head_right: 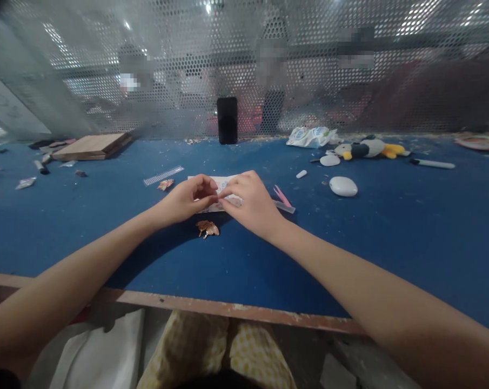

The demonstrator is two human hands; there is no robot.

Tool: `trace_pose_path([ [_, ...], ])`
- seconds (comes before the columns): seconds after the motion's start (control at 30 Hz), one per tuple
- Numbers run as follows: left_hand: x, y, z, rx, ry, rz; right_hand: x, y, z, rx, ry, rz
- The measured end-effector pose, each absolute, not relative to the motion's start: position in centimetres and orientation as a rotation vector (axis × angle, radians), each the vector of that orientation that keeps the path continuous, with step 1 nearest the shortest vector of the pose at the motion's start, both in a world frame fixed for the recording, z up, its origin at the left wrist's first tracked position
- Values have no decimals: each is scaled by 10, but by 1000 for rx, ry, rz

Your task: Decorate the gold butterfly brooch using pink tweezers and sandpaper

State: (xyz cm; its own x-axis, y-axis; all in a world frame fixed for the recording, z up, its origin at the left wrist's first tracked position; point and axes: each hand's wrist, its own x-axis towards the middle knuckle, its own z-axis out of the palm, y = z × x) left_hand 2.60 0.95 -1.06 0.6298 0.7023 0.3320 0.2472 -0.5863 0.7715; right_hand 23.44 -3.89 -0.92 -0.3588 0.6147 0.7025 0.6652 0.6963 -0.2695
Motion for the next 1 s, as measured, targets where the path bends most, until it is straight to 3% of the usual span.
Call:
trace_pose_path([
  [0.4, 28, 0, -4, 1995, 692, 881, 234, -41, -5, -989, -2095, -79],
  [0.8, 31, -12, 2, 2397, 850, 1064, 231, -40, -9, -1023, -2106, 25],
  [1.0, 32, -12, -3, 2777, 974, 973, 230, -44, -8, -1082, -2141, -118],
])
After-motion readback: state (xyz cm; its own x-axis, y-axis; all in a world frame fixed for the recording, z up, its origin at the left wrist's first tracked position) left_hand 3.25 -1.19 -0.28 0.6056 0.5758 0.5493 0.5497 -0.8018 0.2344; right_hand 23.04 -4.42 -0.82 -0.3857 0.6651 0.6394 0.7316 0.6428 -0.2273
